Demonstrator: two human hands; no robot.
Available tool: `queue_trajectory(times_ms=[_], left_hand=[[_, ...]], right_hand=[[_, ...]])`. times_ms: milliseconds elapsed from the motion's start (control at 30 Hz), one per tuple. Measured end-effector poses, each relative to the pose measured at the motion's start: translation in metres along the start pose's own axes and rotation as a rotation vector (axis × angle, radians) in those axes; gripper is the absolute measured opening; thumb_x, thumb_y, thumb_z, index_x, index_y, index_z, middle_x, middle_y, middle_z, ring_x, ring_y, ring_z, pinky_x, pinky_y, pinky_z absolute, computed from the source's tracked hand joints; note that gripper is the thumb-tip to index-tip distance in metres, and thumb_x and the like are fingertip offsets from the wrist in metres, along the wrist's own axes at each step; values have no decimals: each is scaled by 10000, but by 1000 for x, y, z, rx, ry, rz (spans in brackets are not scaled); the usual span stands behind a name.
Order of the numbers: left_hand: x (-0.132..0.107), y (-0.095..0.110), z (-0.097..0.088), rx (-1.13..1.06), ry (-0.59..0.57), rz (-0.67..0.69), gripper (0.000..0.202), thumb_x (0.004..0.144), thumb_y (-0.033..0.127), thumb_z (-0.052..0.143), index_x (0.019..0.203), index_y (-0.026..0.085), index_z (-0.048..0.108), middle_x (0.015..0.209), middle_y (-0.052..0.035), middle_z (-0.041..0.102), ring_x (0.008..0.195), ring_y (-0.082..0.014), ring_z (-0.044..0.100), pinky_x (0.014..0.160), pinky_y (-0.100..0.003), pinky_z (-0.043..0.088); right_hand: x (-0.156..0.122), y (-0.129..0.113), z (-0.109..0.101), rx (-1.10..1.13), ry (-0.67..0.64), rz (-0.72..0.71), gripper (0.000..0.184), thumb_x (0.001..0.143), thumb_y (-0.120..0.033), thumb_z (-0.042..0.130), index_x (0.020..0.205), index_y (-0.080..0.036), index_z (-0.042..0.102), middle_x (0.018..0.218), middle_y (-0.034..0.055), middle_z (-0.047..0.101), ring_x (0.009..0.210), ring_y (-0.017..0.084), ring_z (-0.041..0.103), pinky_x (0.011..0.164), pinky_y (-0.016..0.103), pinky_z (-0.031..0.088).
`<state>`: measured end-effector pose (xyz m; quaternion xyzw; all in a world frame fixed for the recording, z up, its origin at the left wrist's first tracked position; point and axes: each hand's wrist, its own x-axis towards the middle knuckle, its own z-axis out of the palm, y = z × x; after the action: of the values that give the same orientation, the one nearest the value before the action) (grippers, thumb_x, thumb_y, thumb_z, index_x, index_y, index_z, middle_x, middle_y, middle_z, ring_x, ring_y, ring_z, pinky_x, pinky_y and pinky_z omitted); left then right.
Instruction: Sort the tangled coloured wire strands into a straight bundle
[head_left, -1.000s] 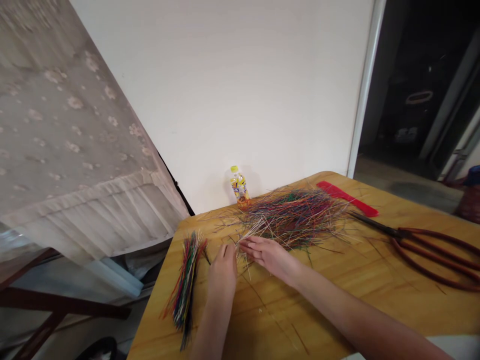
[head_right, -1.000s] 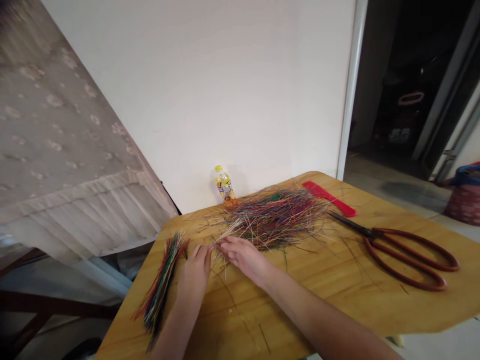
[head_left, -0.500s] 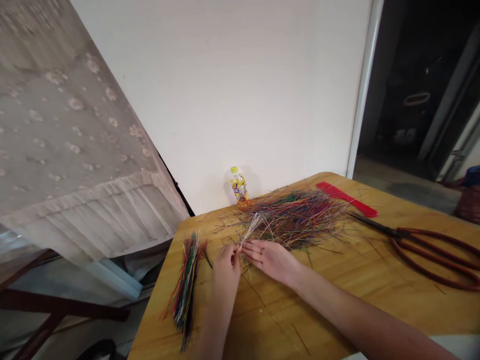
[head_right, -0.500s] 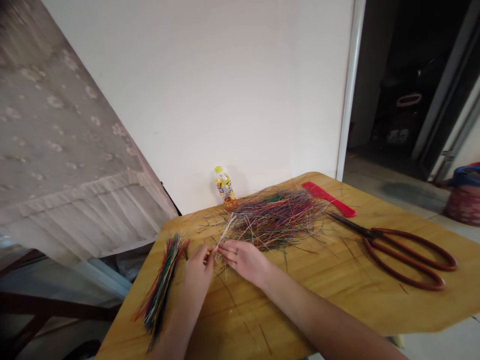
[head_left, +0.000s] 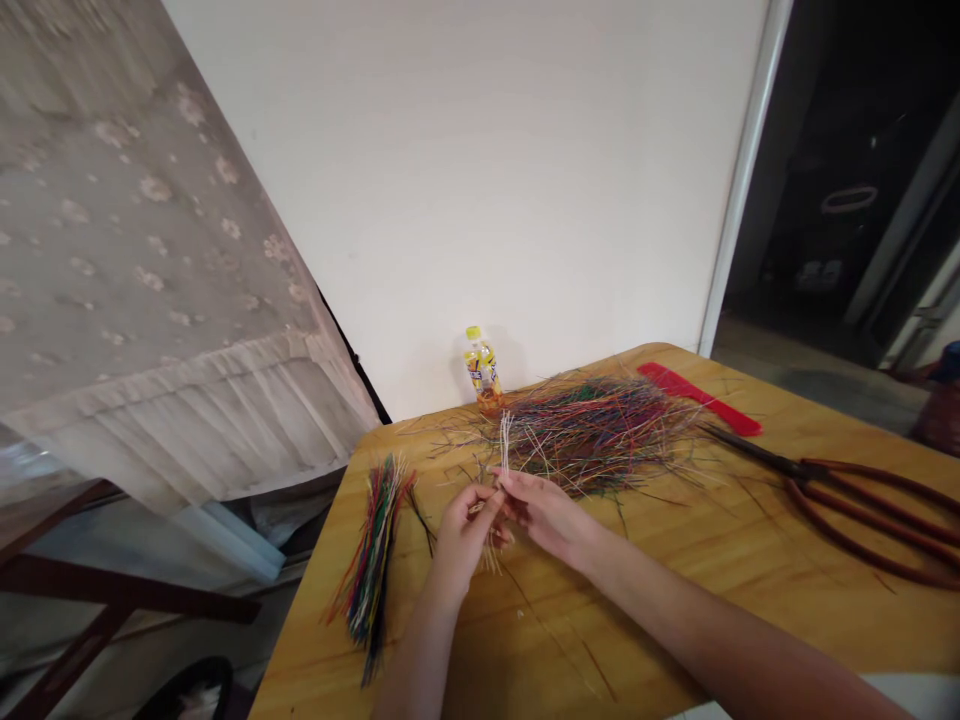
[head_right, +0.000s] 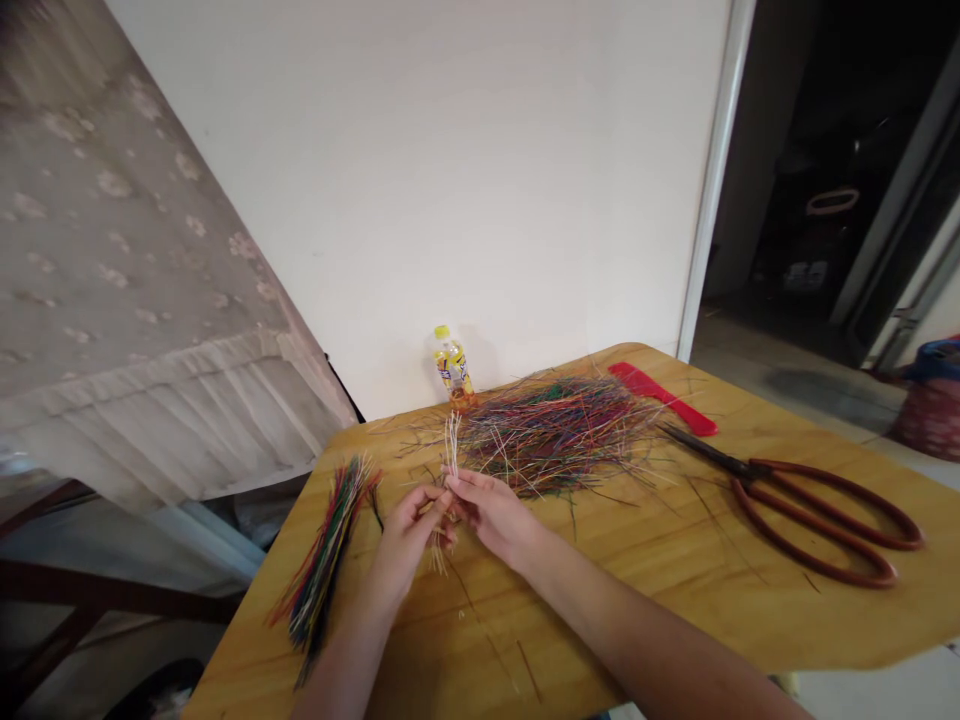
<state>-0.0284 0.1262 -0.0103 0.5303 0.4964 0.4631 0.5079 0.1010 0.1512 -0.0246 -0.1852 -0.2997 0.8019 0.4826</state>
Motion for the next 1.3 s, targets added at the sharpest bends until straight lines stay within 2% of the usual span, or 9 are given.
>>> queue_trajectory(times_ms=[167, 267, 333, 433, 600, 867, 1067, 1200, 1300], left_hand=[[-2, -2, 2, -66, -35, -22, 343, 696, 479, 656, 704, 169, 509, 599, 39, 561, 468, -90, 546, 450, -208, 461], [-1, -4, 1, 74, -49, 50, 314, 747, 480, 593, 716, 185, 490, 515, 56, 514, 444, -109, 531, 436, -221, 460], [-1, -5, 0, 240, 12, 156, 272, 795, 454, 534, 749, 188, 503, 534, 45, 517, 461, -123, 536, 434, -227, 455], [0, -8, -5, 513, 105, 320, 211, 856, 374, 454, 819, 188, 545, 664, 2, 575, 543, -139, 571, 493, -246, 463], [0, -11, -12, 848, 141, 475, 193, 890, 301, 397, 889, 205, 564, 804, -42, 644, 724, -180, 617, 646, -291, 472], [-7, -1, -9, 1021, 115, 381, 239, 926, 280, 308, 1008, 215, 523, 882, -64, 659, 779, -198, 632, 657, -298, 454], [-6, 0, -8, 1001, 114, 366, 284, 934, 309, 270, 982, 212, 533, 820, -55, 664, 714, -196, 628, 616, -287, 425], [-4, -6, -9, 988, 168, 356, 295, 923, 305, 272, 910, 215, 553, 719, -42, 653, 622, -186, 605, 564, -269, 390], [-3, -8, -9, 934, 214, 386, 285, 911, 313, 294, 876, 206, 556, 698, -41, 639, 621, -188, 591, 566, -269, 387]], right_hand=[[-7, -6, 5, -164, 17, -94, 408, 604, -389, 793, 932, -190, 654, 658, -29, 570, 591, 115, 500, 604, 261, 393], [-10, -10, 8, -354, 88, -249, 337, 616, -413, 776, 845, -192, 666, 704, -14, 577, 672, 131, 514, 686, 277, 397], [-9, -10, 7, -421, 129, -289, 304, 621, -440, 759, 766, -193, 659, 750, -4, 587, 738, 145, 520, 729, 281, 394], [-6, -7, 4, -404, 167, -196, 324, 588, -467, 758, 690, -191, 622, 740, -9, 583, 736, 148, 520, 693, 273, 388], [-5, -5, 1, -352, 161, 24, 345, 587, -460, 750, 686, -178, 577, 630, -29, 565, 598, 113, 506, 560, 238, 332], [-7, -2, 0, -271, 68, 103, 398, 564, -488, 769, 714, -184, 562, 625, -35, 572, 541, 88, 507, 504, 211, 332], [-8, -3, 0, -400, 16, 40, 408, 619, -528, 735, 738, -180, 559, 670, -27, 565, 552, 83, 499, 507, 210, 347], [-11, -4, 2, -512, -17, 31, 450, 650, -599, 675, 774, -189, 538, 719, -20, 550, 587, 100, 517, 489, 209, 382], [-10, -5, 1, -652, -59, -55, 444, 695, -619, 621, 806, -199, 528, 709, -20, 529, 590, 113, 511, 480, 223, 409]])
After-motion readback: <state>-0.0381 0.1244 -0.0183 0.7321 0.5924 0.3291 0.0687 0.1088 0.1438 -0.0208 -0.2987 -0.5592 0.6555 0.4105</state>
